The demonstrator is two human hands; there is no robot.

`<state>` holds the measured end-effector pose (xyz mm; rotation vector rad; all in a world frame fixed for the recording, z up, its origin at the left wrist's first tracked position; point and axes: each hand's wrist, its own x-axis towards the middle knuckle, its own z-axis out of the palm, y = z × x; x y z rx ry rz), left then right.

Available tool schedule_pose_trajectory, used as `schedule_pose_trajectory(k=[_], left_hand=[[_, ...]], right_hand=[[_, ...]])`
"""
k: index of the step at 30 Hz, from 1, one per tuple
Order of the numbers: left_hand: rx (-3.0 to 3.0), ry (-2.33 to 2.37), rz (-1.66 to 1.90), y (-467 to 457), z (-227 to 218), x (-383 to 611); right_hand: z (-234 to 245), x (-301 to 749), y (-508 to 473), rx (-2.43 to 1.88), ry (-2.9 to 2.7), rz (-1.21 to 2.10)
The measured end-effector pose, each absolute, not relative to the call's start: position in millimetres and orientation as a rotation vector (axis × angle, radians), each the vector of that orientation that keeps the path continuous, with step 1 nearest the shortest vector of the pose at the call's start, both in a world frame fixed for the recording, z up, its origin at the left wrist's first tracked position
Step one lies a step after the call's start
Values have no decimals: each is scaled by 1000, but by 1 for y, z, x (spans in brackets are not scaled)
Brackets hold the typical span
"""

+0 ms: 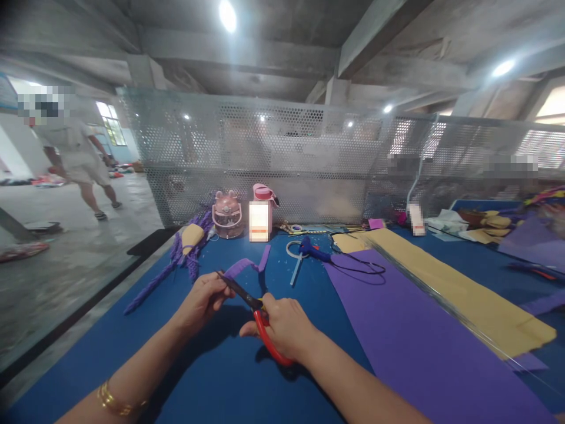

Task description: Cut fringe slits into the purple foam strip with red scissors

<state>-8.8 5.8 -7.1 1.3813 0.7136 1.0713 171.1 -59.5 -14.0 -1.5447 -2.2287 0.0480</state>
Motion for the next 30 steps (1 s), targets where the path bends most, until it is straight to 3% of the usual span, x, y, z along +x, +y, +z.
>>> schedule_pose_trajectory(k=[16,30], left_hand=[[1386,720,1091,6,-8,-7],[1446,720,1091,5,-2,-7]], right_hand=[[-12,179,-58,-1139,-2060,882],[-11,182,-60,-1112,-2121,851]])
